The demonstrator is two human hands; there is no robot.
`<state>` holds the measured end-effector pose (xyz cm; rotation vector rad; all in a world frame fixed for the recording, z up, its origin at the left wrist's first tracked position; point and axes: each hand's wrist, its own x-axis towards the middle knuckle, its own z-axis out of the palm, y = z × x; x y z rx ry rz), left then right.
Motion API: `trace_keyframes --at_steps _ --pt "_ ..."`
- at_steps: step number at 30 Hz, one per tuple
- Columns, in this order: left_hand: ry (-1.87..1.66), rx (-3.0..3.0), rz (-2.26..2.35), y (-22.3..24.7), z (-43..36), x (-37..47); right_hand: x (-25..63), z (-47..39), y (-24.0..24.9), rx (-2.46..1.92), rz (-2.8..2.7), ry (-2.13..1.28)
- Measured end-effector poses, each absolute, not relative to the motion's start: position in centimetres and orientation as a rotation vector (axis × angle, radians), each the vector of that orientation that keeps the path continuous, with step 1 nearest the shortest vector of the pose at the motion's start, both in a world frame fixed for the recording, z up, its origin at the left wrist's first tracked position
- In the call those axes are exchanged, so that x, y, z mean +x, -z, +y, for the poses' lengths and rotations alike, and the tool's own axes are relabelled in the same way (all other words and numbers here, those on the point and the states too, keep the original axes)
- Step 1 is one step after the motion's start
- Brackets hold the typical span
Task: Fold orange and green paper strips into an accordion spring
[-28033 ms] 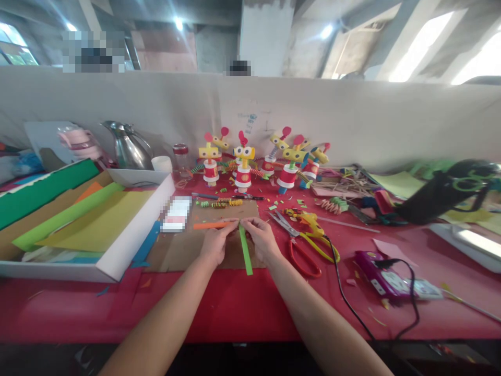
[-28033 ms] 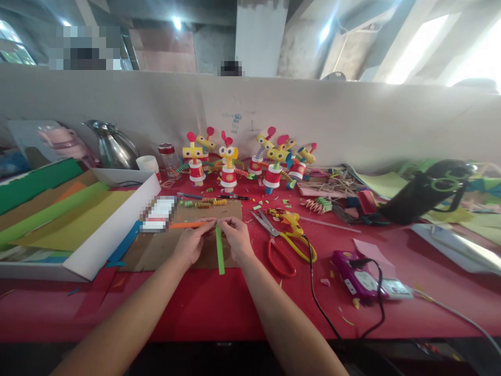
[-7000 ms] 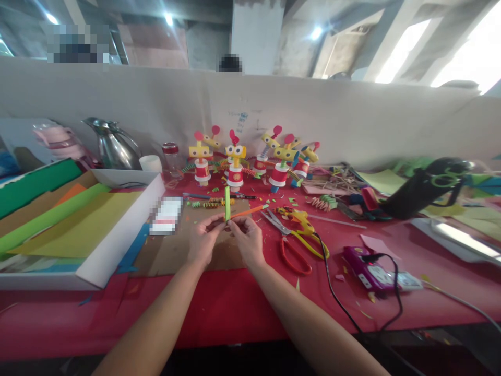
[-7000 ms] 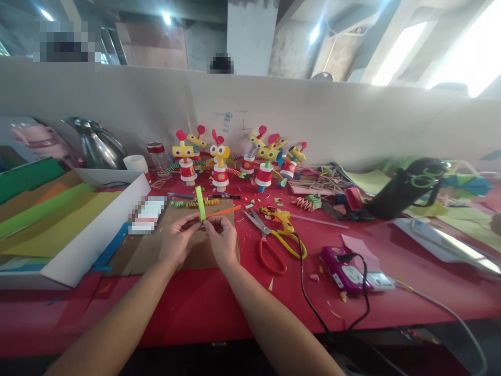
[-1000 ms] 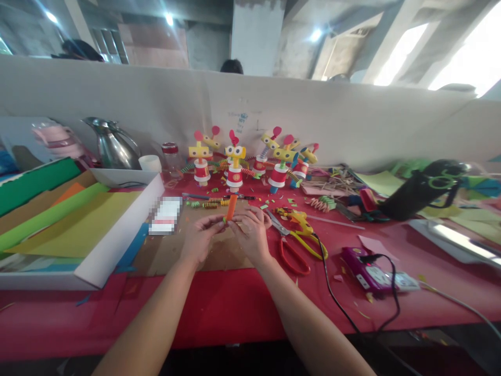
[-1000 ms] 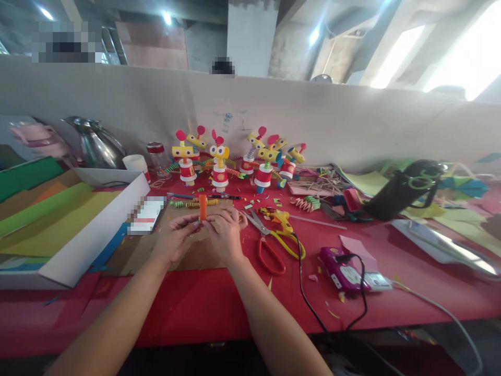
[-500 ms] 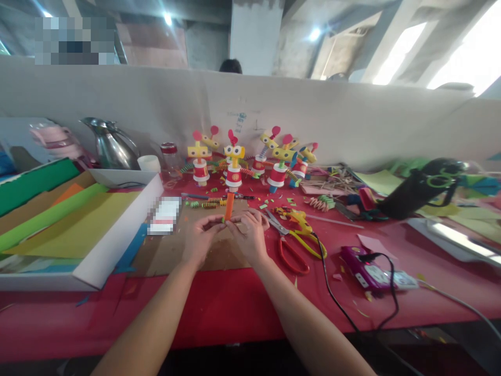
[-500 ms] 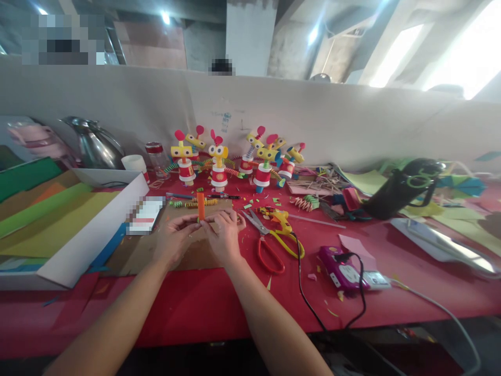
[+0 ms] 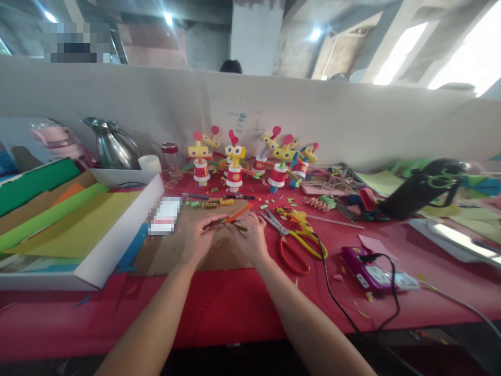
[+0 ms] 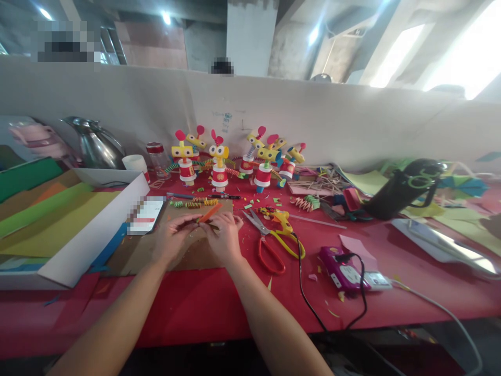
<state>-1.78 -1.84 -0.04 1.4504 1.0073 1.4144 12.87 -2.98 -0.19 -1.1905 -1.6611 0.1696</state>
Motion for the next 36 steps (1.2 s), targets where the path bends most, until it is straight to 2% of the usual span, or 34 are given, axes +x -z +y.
trace_keyframes --at_steps 7,17,27,36 --pt "-1.436 1.043 0.828 0.7 -2.1 -0.4 12.3 -3.4 0.7 -1.086 -1.432 -0.423" --pt "-1.512 0.955 0.739 0.6 -1.8 -0.7 11.3 -3.2 1.6 -0.758 -1.154 -0.941" --pt "-1.610 1.150 0.866 0.5 -2.2 -0.9 11.4 -2.8 2.9 -0.774 -1.244 -0.806" --pt "-1.624 1.035 0.810 1.0 -2.1 -0.6 11.7 -3.2 2.7 -0.801 -1.389 -0.641"
